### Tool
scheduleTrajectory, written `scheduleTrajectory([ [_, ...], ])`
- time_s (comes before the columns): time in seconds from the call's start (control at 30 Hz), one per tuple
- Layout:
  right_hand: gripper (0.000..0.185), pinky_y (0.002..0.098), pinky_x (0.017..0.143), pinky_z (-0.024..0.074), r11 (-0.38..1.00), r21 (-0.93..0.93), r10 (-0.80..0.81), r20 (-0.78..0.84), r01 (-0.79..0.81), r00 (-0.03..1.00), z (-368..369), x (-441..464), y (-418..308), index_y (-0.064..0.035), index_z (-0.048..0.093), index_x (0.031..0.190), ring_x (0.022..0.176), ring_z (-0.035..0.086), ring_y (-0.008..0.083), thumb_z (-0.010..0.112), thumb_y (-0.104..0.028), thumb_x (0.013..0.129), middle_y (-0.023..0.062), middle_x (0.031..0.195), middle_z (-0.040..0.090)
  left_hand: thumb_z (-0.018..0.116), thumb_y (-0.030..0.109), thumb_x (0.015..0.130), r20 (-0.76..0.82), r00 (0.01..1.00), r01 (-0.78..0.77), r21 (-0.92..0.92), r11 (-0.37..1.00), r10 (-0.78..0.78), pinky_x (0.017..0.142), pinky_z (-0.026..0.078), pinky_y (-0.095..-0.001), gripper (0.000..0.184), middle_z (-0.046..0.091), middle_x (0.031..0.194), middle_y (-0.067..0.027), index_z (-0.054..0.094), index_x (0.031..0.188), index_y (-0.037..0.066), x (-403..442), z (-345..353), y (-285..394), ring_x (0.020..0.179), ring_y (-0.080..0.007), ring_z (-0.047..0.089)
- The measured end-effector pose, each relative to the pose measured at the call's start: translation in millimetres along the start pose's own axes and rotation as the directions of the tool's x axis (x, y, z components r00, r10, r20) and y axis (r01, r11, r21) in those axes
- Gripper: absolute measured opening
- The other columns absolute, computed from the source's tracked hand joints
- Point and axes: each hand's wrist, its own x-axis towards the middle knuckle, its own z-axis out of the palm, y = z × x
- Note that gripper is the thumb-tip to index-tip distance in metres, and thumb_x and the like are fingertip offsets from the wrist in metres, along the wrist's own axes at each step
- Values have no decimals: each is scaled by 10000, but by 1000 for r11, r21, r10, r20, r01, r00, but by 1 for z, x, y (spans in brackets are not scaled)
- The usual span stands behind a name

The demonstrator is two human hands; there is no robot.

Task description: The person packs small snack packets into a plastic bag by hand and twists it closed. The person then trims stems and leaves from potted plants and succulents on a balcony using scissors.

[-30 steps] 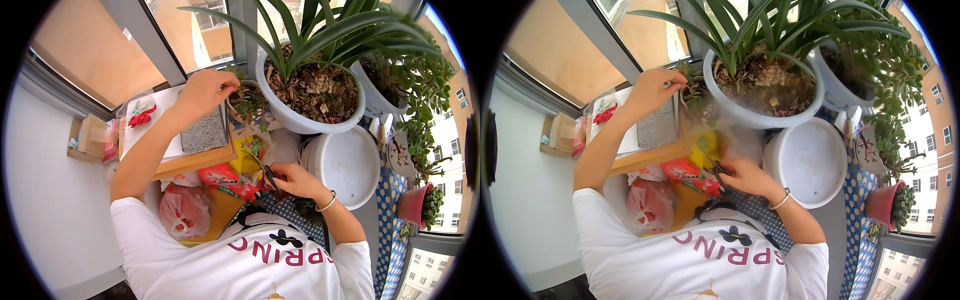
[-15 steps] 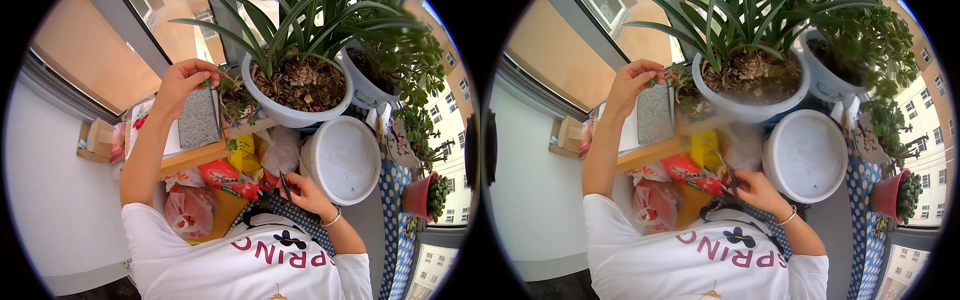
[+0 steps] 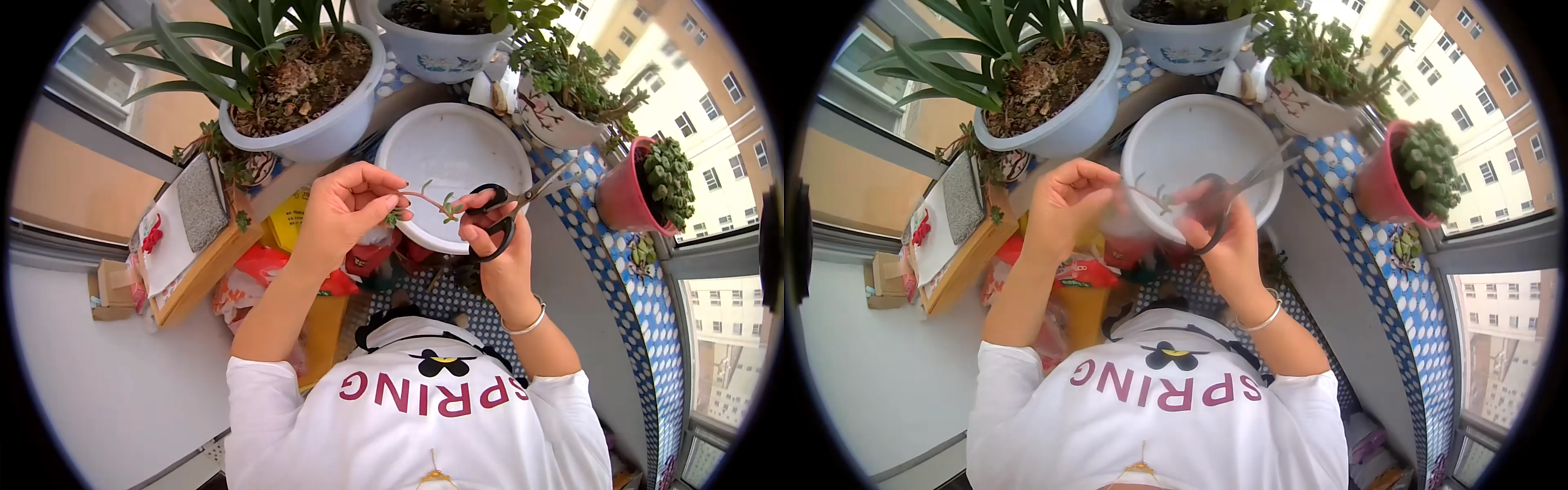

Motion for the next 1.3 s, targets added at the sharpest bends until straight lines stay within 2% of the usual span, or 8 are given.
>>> scheduleTrajectory([
  [0.23,236,225,675,465,996,-82,18,-284,-43,959,-84,-39,-30,-33,559,983,749,564,96,706,-76,804,17,866,601,602,-51,840,146,980,150,-123,981,-131,793,526,-285,204,684,891,-106,617,1042,-27,23,110,-39,835,-157,669],
  [0.43,216,230,660,471,998,-20,39,-478,-55,877,-148,-84,-47,-34,562,994,712,570,106,691,-44,822,36,880,604,485,126,952,392,860,437,-238,867,-326,869,515,-326,270,670,1084,-161,586,1159,-15,36,185,-73,974,-219,661],
  [0.7,205,215,671,443,925,-366,-361,-757,103,545,-296,-143,-97,-49,585,972,769,544,77,722,-90,824,5,875,601,507,147,953,650,694,507,-136,851,-310,958,476,-361,347,600,1215,-191,539,1237,-49,19,288,-117,1119,-261,595],
  [0.87,178,204,670,437,560,-795,-574,-575,-233,583,-352,-131,-106,-31,585,1005,777,541,77,675,-40,852,12,931,634,529,60,917,624,711,518,-152,842,-325,934,490,-344,312,614,1183,-173,566,1203,-58,22,315,-140,1077,-239,606],
  [0.97,184,198,691,433,495,-847,-613,-499,-195,613,-332,-147,-112,-34,572,1031,754,523,67,666,-70,878,12,934,626,614,20,868,558,780,451,-187,873,-284,832,537,-306,275,650,1063,-135,605,1135,-45,23,323,-153,929,-196,644],
  [1.1,191,221,748,452,689,-708,-346,-510,-156,788,-278,-161,-78,-23,564,1040,792,559,77,653,-42,872,26,957,633,652,113,874,534,771,343,109,933,-346,634,516,-248,138,655,788,-82,618,867,-21,29,323,-165,710,-113,638],
  [1.23,262,290,864,464,609,-777,-159,-318,-160,935,-244,-165,-29,-21,562,1066,996,615,211,670,-31,828,116,1145,643,626,120,885,523,848,7,147,989,-84,739,510,-293,140,680,845,-128,655,952,1,12,311,-217,814,-131,654],
  [1.3,289,312,948,444,559,-799,-16,-278,-222,961,-242,-170,1,-25,554,1096,1119,596,237,667,-26,829,150,1224,619,581,63,890,535,800,328,-12,945,-271,896,480,-347,248,670,1089,-120,637,1131,83,-3,303,-230,1004,-240,641],
])
